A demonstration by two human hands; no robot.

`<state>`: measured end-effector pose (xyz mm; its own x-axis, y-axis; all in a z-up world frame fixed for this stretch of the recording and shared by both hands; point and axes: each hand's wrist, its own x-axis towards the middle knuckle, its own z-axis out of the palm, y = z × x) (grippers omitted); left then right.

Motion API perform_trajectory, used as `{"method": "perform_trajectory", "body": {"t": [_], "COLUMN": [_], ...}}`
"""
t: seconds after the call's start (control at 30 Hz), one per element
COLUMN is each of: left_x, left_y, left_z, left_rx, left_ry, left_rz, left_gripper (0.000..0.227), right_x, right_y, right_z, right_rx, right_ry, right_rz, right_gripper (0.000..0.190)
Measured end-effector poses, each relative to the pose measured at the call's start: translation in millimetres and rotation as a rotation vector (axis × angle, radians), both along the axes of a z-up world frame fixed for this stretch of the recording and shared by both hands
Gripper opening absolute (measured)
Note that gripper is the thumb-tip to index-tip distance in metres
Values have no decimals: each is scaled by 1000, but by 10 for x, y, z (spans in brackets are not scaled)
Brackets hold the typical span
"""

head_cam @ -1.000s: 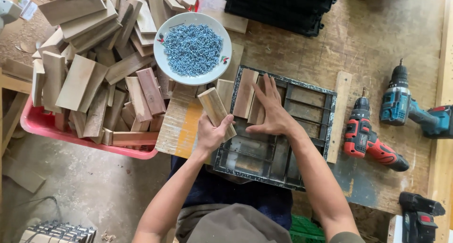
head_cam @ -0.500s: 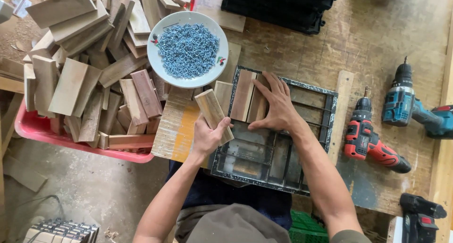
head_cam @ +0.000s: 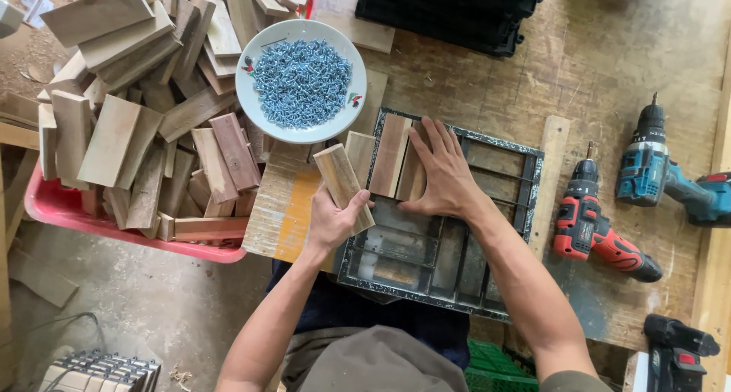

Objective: The person picks up small wooden planks from a red basket and arranges them into a black plastic crate on a workbench. They place the planks side by side to fill the compartments of the crate, occasionally adjusting their positions to fit them snugly.

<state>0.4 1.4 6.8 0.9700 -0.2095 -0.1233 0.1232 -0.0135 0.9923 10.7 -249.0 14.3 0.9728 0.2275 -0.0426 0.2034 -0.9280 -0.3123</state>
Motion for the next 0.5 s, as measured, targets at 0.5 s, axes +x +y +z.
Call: {"method": "perform_trajectory", "body": {"t": [0.5], "left_x": [-22], "left_y": [-15], "left_z": [204], "left_rx": [-9], "left_ry": [28], "left_rz": [-11], "left_gripper": [34], "right_x": [414], "right_y": [-259], "right_z": [655], "right_rx": [669], "right_ry": [-213], "right_rz": [-275], "right_gripper": [88]}}
